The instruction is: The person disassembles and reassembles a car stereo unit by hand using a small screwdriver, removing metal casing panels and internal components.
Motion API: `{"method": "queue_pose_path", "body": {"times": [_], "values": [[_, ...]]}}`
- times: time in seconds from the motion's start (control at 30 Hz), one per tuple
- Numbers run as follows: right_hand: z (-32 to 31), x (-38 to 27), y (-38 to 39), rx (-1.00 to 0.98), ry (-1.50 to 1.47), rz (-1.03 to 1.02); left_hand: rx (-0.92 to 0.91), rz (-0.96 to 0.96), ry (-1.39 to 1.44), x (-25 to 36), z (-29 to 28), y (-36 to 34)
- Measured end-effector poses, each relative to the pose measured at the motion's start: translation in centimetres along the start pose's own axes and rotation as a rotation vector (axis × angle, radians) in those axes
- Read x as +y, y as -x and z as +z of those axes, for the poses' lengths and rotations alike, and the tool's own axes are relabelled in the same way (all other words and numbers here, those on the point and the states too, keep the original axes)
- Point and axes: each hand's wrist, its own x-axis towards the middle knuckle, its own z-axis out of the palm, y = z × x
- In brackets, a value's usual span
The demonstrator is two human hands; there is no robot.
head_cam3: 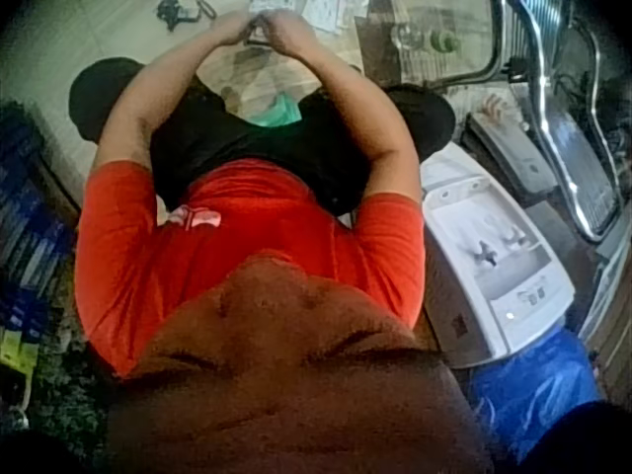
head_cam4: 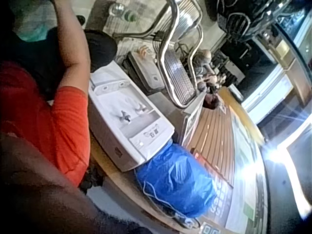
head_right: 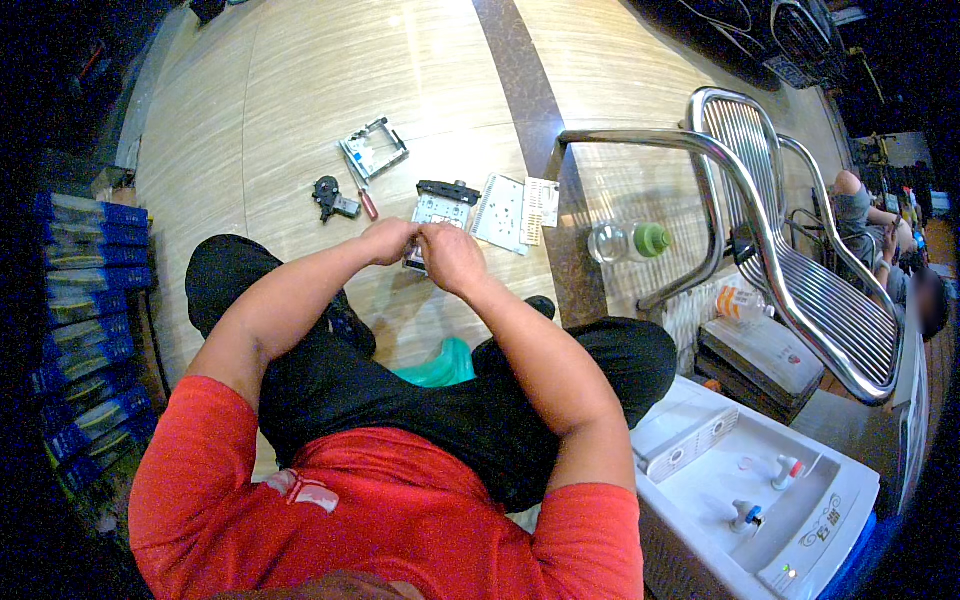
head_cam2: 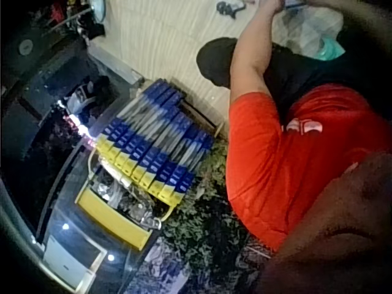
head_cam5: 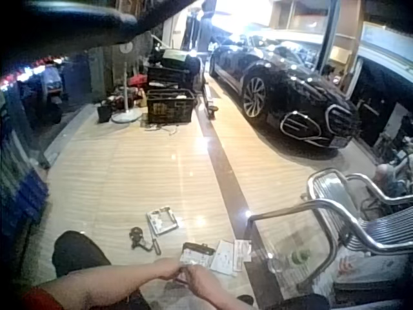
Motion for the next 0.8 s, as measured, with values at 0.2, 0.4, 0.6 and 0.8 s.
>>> {"method": "queue_pose_path", "body": {"times": [0.2, 0.4, 0.6, 0.8], "values": [[0.4, 0.0, -0.4, 0.018, 0.011, -0.016, 0.035, -0.01, 0.009, -0.2, -0.3, 0.4], [0.4, 0.4, -0.6, 0.043, 0.032, -0.022, 0.035, -0.06, -0.119, 1.2, -1.2, 0.9], [0.0, 0.8, -0.6, 0.096, 0.042, 0.008, -0.017, -0.079, -0.172, 2.4, -2.1, 1.6], [-0.6, 0.6, -0.9, 0.119, 0.073, 0.058, 0.052, -0.038, -0.152, 1.2, -0.9, 1.3]]}}
